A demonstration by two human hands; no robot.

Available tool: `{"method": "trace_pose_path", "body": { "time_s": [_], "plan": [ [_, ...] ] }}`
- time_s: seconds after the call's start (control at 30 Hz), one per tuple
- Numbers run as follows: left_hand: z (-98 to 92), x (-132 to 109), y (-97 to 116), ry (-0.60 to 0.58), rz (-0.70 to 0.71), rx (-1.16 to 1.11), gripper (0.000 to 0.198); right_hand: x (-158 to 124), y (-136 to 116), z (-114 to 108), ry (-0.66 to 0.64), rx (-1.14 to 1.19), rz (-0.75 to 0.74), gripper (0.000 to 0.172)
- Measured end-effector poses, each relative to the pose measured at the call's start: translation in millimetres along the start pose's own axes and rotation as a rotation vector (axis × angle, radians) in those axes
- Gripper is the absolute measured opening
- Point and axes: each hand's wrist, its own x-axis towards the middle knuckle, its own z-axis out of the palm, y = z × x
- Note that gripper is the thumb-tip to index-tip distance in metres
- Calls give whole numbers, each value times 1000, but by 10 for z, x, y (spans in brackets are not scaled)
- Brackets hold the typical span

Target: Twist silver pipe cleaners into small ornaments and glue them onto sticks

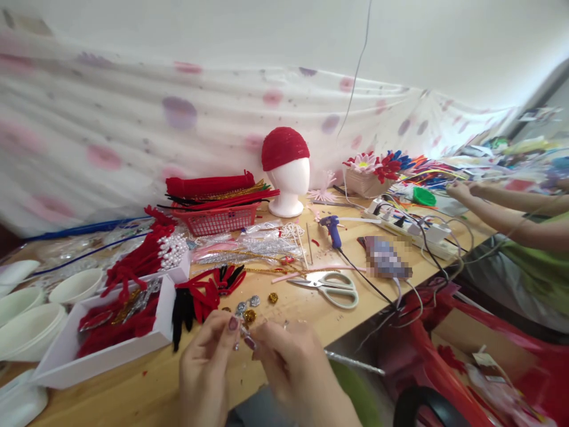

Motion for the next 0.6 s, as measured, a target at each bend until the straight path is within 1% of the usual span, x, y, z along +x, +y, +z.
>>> {"method": "trace_pose_path", "body": {
  "time_s": [0.03, 0.07, 0.1, 0.17, 0.23, 0.3, 0.4, 0.5, 0.6],
  "plan": [
    [-83, 27, 16, -73, 84, 80, 23, 3, 21, -100, -37, -18, -14, 26],
    [-163, 59, 42, -171, 186, 173, 18, 10, 40, -204, -69, -43, -32, 26],
    [-232, 94, 76, -294, 283, 291, 12, 22, 55, -304, -103, -74, -51, 26],
    [-312, 160, 158, -473, 426, 480, 10, 58, 68, -464, -190, -149, -91, 27],
    [-301, 209, 245, -555, 530, 592, 12, 107, 62, -557, -274, -240, -120, 29],
    [-231, 242, 318, -575, 581, 646, 15, 158, 54, -592, -312, -315, -125, 28],
    [-138, 277, 369, -579, 560, 628, 18, 203, 70, -589, -263, -296, -101, 23],
    [-156, 293, 339, -531, 473, 514, 17, 178, 112, -568, -178, -171, -88, 23],
    [-216, 271, 260, -463, 340, 340, 16, 110, 143, -515, -115, -35, -59, 22]
  ]
}}
